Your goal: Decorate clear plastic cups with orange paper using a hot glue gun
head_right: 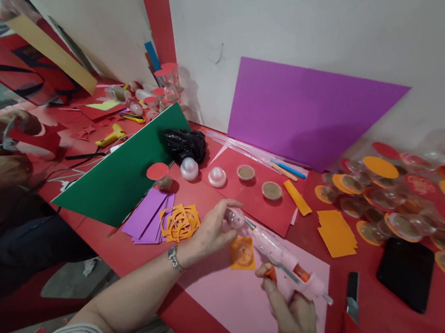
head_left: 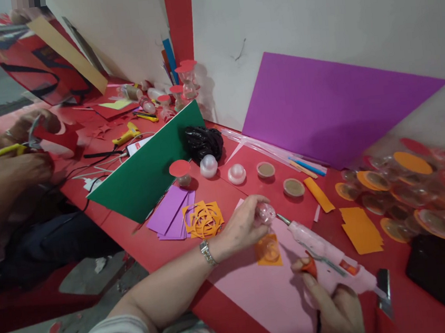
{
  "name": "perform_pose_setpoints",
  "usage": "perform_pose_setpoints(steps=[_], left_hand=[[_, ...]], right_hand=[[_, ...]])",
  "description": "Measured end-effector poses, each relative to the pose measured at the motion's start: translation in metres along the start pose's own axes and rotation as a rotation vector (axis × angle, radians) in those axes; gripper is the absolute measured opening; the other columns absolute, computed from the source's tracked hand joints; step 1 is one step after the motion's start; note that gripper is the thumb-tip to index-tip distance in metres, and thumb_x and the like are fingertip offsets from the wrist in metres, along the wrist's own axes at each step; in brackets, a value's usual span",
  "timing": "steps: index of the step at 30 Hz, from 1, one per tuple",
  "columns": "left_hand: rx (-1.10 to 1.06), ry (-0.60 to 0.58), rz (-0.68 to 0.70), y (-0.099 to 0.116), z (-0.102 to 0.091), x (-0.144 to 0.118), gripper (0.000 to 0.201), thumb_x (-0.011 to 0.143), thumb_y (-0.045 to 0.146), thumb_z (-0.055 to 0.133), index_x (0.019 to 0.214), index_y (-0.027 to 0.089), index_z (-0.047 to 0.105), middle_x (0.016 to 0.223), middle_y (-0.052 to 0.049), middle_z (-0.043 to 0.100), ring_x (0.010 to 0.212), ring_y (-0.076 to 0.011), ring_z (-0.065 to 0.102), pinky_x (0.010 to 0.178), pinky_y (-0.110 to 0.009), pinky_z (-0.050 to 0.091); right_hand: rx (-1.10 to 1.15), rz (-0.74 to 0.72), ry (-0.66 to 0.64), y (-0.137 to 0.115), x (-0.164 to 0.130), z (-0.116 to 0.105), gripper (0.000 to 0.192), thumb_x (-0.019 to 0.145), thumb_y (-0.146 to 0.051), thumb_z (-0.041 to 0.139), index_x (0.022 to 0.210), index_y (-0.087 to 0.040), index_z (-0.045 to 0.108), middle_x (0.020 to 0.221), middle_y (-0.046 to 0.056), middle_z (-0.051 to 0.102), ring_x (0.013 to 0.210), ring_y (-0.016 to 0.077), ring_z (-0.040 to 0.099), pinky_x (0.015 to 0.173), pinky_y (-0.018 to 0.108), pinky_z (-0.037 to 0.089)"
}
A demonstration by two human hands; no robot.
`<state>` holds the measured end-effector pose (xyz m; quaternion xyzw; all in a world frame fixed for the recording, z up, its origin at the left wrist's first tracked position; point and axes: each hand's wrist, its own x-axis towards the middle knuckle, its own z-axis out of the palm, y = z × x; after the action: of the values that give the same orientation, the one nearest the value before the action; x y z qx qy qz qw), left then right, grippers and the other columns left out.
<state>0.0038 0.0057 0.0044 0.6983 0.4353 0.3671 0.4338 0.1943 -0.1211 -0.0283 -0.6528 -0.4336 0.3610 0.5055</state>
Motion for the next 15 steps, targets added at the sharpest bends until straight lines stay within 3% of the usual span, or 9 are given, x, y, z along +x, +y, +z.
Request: perform_pose_setpoints(steps=[5, 9, 15], left_hand=[[-0.029, 0.003, -0.007, 0.000, 0.002, 0.001, 0.051, 0.073, 0.010, 0.060, 0.122, 0.020, 0.050, 0.107, -0.004, 0.063, 0.091, -0.0180, 0.062, 0.084, -0.034, 0.051], [-0.093, 0.003, -0.033, 0.000, 0.003, 0.001, 0.050, 0.072, 0.011, 0.060, 0.120, 0.020, 0.051, 0.110, -0.003, 0.063, 0.086, -0.0154, 0.061, 0.079, -0.031, 0.052], [-0.165, 0.000, -0.025, 0.004, 0.000, 0.002, 0.044, 0.074, 0.012, 0.061, 0.115, 0.020, 0.050, 0.105, -0.003, 0.063, 0.087, -0.0166, 0.061, 0.078, -0.032, 0.052]], right_hand=[[0.181, 0.198, 0.095, -0.015, 0.009, 0.003, 0.037, 0.068, -0.048, 0.082, 0.085, -0.016, 0.072, 0.083, 0.008, 0.077, 0.071, 0.0230, 0.072, 0.062, 0.032, 0.057], [0.255, 0.219, 0.094, -0.019, 0.013, 0.001, 0.035, 0.061, -0.045, 0.086, 0.077, -0.018, 0.070, 0.081, 0.008, 0.077, 0.074, 0.0233, 0.072, 0.065, 0.033, 0.059], [-0.006, 0.096, -0.072, -0.041, 0.002, -0.003, 0.033, 0.083, -0.056, 0.068, 0.085, -0.023, 0.074, 0.084, 0.006, 0.076, 0.075, 0.0221, 0.070, 0.060, 0.030, 0.055]])
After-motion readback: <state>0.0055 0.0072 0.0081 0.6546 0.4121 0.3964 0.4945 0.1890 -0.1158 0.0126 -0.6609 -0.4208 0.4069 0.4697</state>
